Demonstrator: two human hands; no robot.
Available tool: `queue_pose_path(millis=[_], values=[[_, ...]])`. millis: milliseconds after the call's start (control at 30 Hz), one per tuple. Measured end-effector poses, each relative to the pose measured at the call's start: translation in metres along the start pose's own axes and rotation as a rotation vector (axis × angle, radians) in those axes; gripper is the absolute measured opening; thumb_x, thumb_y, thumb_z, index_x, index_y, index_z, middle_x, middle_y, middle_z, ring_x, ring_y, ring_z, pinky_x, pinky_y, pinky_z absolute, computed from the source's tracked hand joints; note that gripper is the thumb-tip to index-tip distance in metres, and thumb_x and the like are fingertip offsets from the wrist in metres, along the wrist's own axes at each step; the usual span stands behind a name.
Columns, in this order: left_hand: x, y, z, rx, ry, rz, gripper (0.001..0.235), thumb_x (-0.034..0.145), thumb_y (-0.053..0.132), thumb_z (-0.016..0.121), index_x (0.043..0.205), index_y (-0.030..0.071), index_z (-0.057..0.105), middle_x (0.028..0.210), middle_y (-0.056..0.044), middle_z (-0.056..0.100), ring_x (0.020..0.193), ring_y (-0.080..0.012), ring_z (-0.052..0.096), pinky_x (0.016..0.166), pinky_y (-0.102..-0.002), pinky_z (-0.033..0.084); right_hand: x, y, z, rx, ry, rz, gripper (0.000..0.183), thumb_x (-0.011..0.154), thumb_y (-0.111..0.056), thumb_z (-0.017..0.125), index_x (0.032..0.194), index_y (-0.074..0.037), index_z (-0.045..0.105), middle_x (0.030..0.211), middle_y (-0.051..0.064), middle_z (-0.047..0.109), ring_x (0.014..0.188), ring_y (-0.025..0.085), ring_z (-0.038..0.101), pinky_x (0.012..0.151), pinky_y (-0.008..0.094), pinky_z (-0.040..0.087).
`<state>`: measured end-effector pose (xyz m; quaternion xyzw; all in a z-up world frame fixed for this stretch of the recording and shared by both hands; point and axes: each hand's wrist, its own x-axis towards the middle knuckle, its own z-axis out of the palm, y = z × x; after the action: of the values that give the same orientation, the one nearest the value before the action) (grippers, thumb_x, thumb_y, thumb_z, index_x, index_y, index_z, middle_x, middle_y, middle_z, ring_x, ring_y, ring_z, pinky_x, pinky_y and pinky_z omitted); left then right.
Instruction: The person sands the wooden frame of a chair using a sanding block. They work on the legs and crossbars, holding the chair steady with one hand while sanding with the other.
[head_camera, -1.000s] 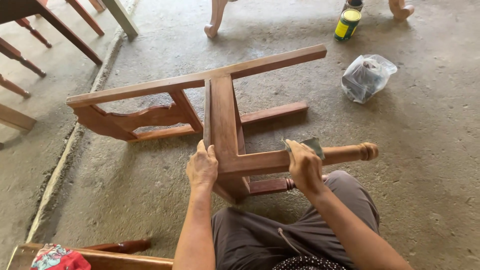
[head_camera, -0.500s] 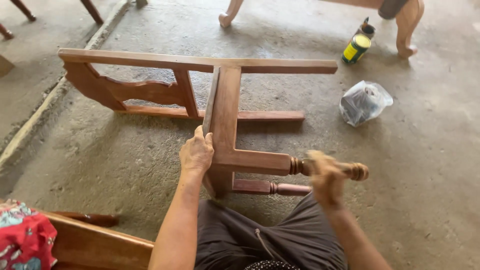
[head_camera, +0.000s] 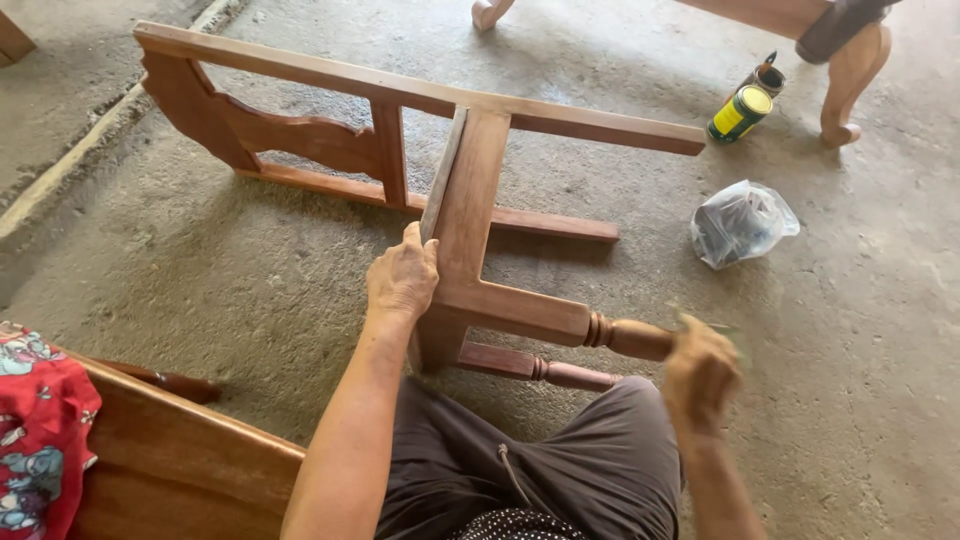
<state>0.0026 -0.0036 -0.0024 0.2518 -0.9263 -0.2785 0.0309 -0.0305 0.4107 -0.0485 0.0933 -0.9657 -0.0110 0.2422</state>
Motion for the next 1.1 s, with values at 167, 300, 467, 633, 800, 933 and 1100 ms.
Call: queue_pose_path(millis=[167, 300, 467, 633, 800, 933, 1100], values=[[-0.003, 0.0, 0.002, 0.005, 0.054, 0.048, 0.045, 0.105, 0.039, 0.048, 0.135, 0.006, 0.054, 0.097, -0.027, 0.074, 0.093, -0.0455, 0.071, 0.084, -0.054, 0.055, 0.002, -0.107, 0.028, 0.369, 0.11, -0.071, 0.021, 0.104, -0.019, 0.063, 0.112, -0.004, 0.075, 0.092, 0.012, 0.079, 0.076, 0.018, 0.073, 0.087, 0.039, 0.058], [-0.003, -0.001, 0.003, 0.004, 0.056, 0.047, 0.046, 0.105, 0.038, 0.048, 0.136, 0.006, 0.053, 0.097, -0.027, 0.074, 0.093, -0.0454, 0.072, 0.083, -0.054, 0.055, -0.007, -0.082, -0.004, 0.6, 0.115, -0.183, 0.027, 0.111, -0.015, 0.057, 0.125, 0.005, 0.069, 0.106, 0.02, 0.075, 0.091, 0.023, 0.074, 0.082, 0.034, 0.061], [0.0, 0.002, 0.0, 0.023, -0.001, 0.015, 0.048, 0.106, 0.039, 0.046, 0.142, 0.006, 0.049, 0.097, -0.025, 0.074, 0.093, -0.0443, 0.072, 0.083, -0.054, 0.056, 0.014, -0.075, -0.038, 0.391, -0.228, -0.172, 0.024, 0.11, -0.013, 0.052, 0.109, 0.001, 0.07, 0.081, 0.016, 0.072, 0.067, 0.022, 0.066, 0.068, 0.04, 0.059], [-0.002, 0.002, -0.002, 0.033, 0.032, 0.039, 0.05, 0.106, 0.04, 0.047, 0.146, 0.009, 0.047, 0.099, -0.025, 0.075, 0.095, -0.0444, 0.072, 0.085, -0.054, 0.055, 0.045, -0.086, -0.046, 0.411, -0.607, 0.045, 0.029, 0.108, -0.016, 0.045, 0.107, -0.001, 0.07, 0.073, 0.015, 0.067, 0.062, 0.026, 0.063, 0.06, 0.043, 0.06], [-0.005, 0.004, -0.007, 0.038, -0.012, -0.002, 0.055, 0.105, 0.039, 0.047, 0.151, 0.011, 0.04, 0.098, -0.025, 0.075, 0.093, -0.0448, 0.072, 0.085, -0.055, 0.054, 0.03, -0.088, -0.045, 0.48, -0.028, -0.241, 0.029, 0.105, -0.012, 0.048, 0.113, 0.004, 0.07, 0.087, 0.023, 0.072, 0.078, 0.031, 0.07, 0.07, 0.047, 0.059], [-0.001, 0.008, -0.006, 0.04, 0.02, 0.014, 0.057, 0.105, 0.039, 0.048, 0.153, 0.01, 0.037, 0.098, -0.026, 0.074, 0.093, -0.0444, 0.072, 0.084, -0.054, 0.055, 0.025, -0.081, -0.034, 0.402, -0.395, -0.046, 0.026, 0.109, -0.008, 0.046, 0.108, 0.003, 0.07, 0.086, 0.023, 0.075, 0.074, 0.03, 0.074, 0.071, 0.044, 0.063], [-0.003, 0.003, 0.0, 0.038, -0.001, -0.015, 0.062, 0.105, 0.039, 0.048, 0.156, 0.009, 0.031, 0.097, -0.025, 0.074, 0.092, -0.044, 0.073, 0.083, -0.053, 0.055, 0.021, -0.082, -0.04, 0.52, -0.024, -0.203, 0.023, 0.107, -0.01, 0.053, 0.113, 0.004, 0.07, 0.097, 0.026, 0.075, 0.084, 0.033, 0.074, 0.075, 0.045, 0.063]])
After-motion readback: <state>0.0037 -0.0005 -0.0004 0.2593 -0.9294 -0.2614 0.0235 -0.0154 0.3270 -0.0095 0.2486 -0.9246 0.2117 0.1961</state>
